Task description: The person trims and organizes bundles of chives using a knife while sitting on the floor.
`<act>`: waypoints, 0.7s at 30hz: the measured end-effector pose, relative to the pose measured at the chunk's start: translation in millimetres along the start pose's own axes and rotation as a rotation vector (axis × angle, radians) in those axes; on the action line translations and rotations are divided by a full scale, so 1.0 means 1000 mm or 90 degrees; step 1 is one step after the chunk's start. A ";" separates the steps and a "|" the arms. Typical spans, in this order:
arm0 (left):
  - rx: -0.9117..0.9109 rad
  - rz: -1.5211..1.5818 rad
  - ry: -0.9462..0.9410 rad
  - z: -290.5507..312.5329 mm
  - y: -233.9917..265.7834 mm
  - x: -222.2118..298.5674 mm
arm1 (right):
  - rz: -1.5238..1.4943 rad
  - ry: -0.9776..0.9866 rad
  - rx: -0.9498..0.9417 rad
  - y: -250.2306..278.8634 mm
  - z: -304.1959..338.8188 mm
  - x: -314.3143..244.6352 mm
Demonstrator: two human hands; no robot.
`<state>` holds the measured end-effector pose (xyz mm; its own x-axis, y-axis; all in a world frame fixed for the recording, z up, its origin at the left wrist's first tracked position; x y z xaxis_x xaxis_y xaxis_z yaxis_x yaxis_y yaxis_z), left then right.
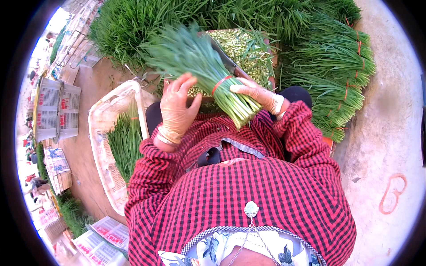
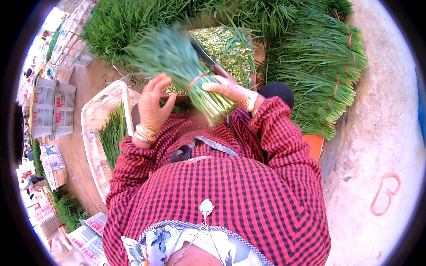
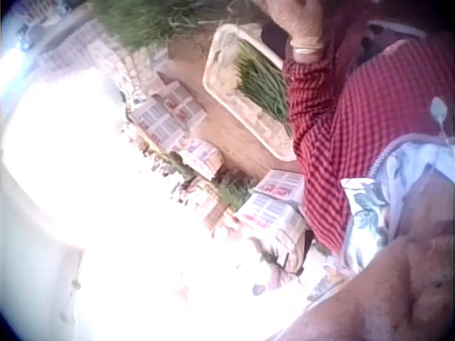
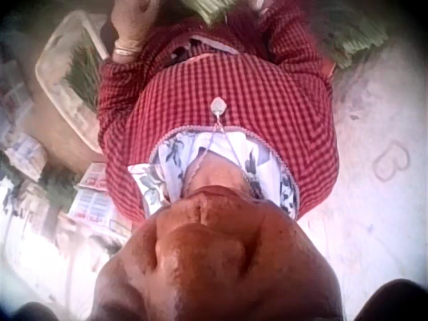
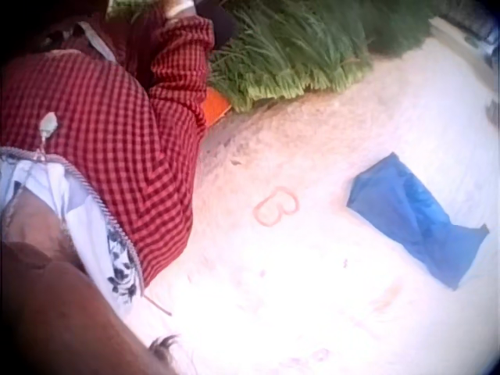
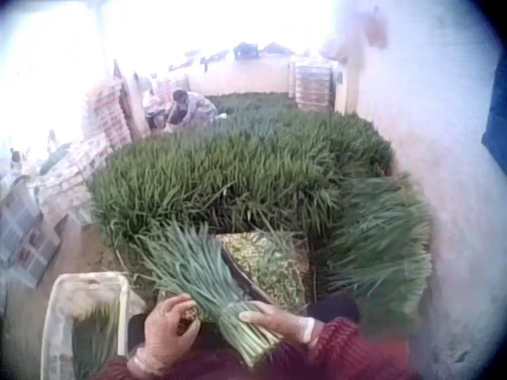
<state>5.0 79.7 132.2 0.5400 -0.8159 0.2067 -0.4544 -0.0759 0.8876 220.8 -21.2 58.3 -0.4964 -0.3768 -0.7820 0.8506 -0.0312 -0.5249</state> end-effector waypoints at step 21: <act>0.015 1.584 0.205 -0.014 -0.076 -0.056 | 0.520 0.339 0.139 -0.110 0.053 -0.038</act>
<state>19.2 138.8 59.3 -0.6611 0.6469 0.3800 -0.1295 0.4005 -0.9071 155.5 -52.5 163.9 0.2869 0.1034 -0.9524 0.9525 -0.1365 0.2721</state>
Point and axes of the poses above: each hand's wrist, its own z-axis away from the middle knuckle, its own y-axis out of the back of the hand, x = y × z, the point moved 4 cm from there along -z, towards the middle knuckle, and after that the axes turned 8 degrees about -z, right-handed, at the moved point
